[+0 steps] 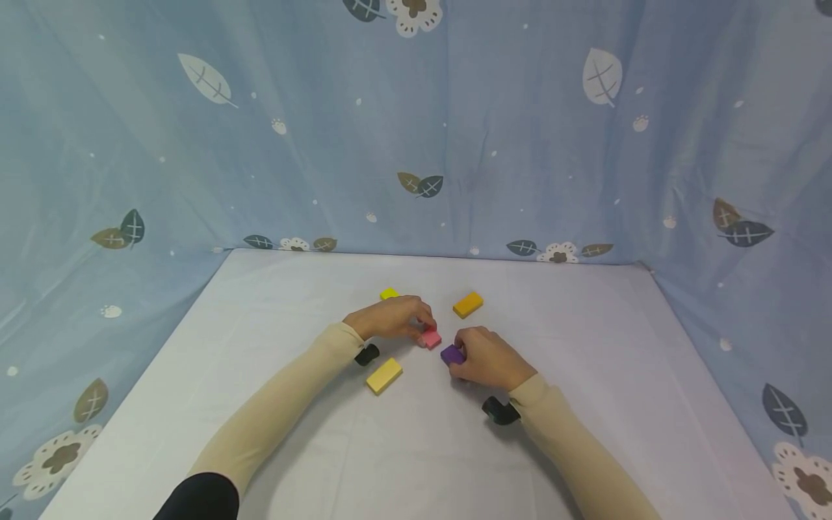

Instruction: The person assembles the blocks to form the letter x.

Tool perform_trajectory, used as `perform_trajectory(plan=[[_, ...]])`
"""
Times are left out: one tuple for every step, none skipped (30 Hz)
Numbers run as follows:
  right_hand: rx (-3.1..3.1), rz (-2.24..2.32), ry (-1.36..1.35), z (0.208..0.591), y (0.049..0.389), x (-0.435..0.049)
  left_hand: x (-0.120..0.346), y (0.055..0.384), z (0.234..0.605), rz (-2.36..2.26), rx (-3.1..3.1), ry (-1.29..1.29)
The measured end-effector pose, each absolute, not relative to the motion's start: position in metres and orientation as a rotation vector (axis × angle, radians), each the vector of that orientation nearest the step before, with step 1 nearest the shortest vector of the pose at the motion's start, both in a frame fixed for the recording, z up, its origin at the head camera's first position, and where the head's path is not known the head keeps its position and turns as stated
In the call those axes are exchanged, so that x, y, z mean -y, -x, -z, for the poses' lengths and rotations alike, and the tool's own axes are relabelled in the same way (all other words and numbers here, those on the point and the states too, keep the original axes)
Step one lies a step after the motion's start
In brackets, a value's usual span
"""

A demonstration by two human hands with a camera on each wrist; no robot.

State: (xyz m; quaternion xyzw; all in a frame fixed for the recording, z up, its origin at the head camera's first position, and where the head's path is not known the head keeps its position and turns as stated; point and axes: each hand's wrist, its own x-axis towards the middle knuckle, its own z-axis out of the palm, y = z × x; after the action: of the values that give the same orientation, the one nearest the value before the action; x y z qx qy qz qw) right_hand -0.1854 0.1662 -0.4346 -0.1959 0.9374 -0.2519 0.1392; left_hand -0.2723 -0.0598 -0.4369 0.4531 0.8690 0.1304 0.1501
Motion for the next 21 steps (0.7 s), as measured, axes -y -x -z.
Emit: perform_trajectory(plan=[[-2.707, 0.729, 0.566, 0.4345, 0.1859, -0.1657, 0.0597, 0.2724, 0.4371, -0.371, -2.499, -1.298], [-2.704, 0.731, 0.564, 0.4345, 0.1862, -0.1651, 0.0596, 0.2724, 0.4371, -0.365, -2.501, -1.295], [-2.702, 0.733, 0.563, 0.4346, 0.1864, -0.1647, 0.0594, 0.2725, 0.4372, -0.358, -2.503, -1.296], [-2.701, 0.734, 0.562, 0.4345, 0.1866, -0.1641, 0.0592, 0.2725, 0.4373, -0.351, -2.506, -1.293], [-2.701, 0.735, 0.564, 0.4345, 0.1868, -0.1635, 0.0591, 0.2726, 0.4372, -0.346, -2.507, -1.289], [-2.704, 0.731, 0.576, 0.4346, 0.1871, -0.1631, 0.059, 0.2725, 0.4369, -0.341, -2.507, -1.287], [-2.705, 0.732, 0.578, 0.4347, 0.1872, -0.1627, 0.0589, 0.2723, 0.4367, -0.34, -2.507, -1.283], [-2.707, 0.731, 0.582, 0.4349, 0.1872, -0.1621, 0.0588, 0.2721, 0.4365, -0.336, -2.508, -1.282], [-2.71, 0.729, 0.587, 0.4352, 0.1874, -0.1617, 0.0588, 0.2719, 0.4362, -0.335, -2.509, -1.281], [-2.711, 0.725, 0.593, 0.4355, 0.1875, -0.1614, 0.0589, 0.2718, 0.4359, -0.336, -2.509, -1.279], [-2.713, 0.724, 0.595, 0.4359, 0.1877, -0.1611, 0.059, 0.2716, 0.4355, -0.336, -2.509, -1.28], [-2.712, 0.723, 0.593, 0.4363, 0.188, -0.1609, 0.0591, 0.2715, 0.4353, -0.337, -2.51, -1.282], [-2.711, 0.724, 0.582, 0.4363, 0.1881, -0.1605, 0.0592, 0.2714, 0.4352, -0.339, -2.51, -1.286], [-2.713, 0.718, 0.586, 0.4363, 0.1883, -0.1604, 0.0592, 0.2717, 0.4355, -0.339, -2.51, -1.289], [-2.713, 0.714, 0.587, 0.4364, 0.1885, -0.1603, 0.0593, 0.2717, 0.4356, -0.339, -2.51, -1.29], [-2.712, 0.712, 0.587, 0.4365, 0.1887, -0.1602, 0.0594, 0.2718, 0.4356, -0.344, -2.51, -1.289], [-2.712, 0.712, 0.584, 0.4366, 0.1889, -0.1601, 0.0595, 0.2719, 0.4359, -0.343, -2.511, -1.289], [-2.712, 0.712, 0.586, 0.4366, 0.1889, -0.16, 0.0596, 0.272, 0.4362, -0.343, -2.512, -1.287], [-2.712, 0.713, 0.592, 0.4369, 0.1889, -0.1599, 0.0596, 0.2723, 0.4367, -0.343, -2.514, -1.284], [-2.712, 0.715, 0.599, 0.4373, 0.1889, -0.16, 0.0596, 0.2726, 0.4372, -0.341, -2.515, -1.282], [-2.711, 0.719, 0.598, 0.4376, 0.1889, -0.1599, 0.0596, 0.2726, 0.4374, -0.339, -2.516, -1.281]])
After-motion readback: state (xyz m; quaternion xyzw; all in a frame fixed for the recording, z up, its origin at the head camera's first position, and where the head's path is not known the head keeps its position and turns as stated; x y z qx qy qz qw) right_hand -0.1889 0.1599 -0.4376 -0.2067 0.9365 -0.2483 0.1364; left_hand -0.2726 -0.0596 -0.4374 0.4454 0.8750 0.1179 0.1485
